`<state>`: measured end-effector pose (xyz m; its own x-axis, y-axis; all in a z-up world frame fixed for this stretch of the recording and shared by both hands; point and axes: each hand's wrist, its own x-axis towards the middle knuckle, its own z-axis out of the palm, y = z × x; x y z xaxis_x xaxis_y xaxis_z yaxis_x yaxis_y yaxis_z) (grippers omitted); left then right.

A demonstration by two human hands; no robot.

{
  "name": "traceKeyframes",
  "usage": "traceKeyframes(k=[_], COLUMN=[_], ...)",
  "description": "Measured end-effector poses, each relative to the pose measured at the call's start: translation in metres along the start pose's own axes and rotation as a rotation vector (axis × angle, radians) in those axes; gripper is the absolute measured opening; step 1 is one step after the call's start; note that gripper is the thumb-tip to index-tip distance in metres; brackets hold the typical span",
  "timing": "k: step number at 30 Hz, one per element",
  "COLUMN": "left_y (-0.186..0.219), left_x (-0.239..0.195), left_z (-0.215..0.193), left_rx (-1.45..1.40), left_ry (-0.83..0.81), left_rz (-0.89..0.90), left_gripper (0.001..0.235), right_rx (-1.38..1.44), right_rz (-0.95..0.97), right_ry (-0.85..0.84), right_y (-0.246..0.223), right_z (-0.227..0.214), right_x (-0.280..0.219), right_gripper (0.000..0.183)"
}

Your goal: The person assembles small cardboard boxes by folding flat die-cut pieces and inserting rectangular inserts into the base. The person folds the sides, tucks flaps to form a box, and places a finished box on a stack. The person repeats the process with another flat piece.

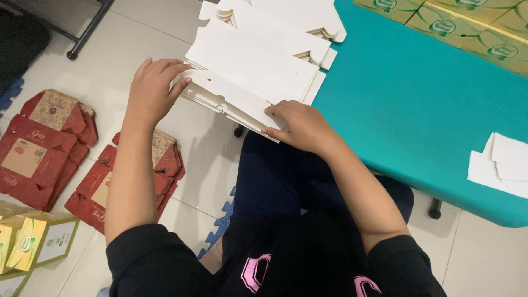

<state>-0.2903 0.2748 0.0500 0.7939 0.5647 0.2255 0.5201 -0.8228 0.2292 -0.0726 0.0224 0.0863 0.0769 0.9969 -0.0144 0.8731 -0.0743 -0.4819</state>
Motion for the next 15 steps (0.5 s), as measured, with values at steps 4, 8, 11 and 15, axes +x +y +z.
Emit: traceKeyframes(k=[4,8,11,15], left_y=[0.001,0.011,-0.006,0.013], left_x=[0.0,-0.003,0.008,0.032], left_z=[0.003,-0.001,0.015,-0.002], left_rx=[0.016,0.088,0.283,0.351], left_ry=[0.075,0.221,0.42,0.848], left_rz=[0.045,0.196,0.281,0.246], left_gripper=[0.027,0.04,0.028,0.018], right_rx=[-0.06,-0.38,-0.418,-0.443], right_rz=[-0.015,-0.039,-0.064,-0.333], right_ry=[0.038,0.344,0.605,1.163], right_y=[0.007,0.026,0.019,0.022], right_z=[0.015,0.043,0.031,-0.004], right_x=[0.007,0.021,0.031,0.069], right_gripper=[0.052,0.027,0.03,0.036])
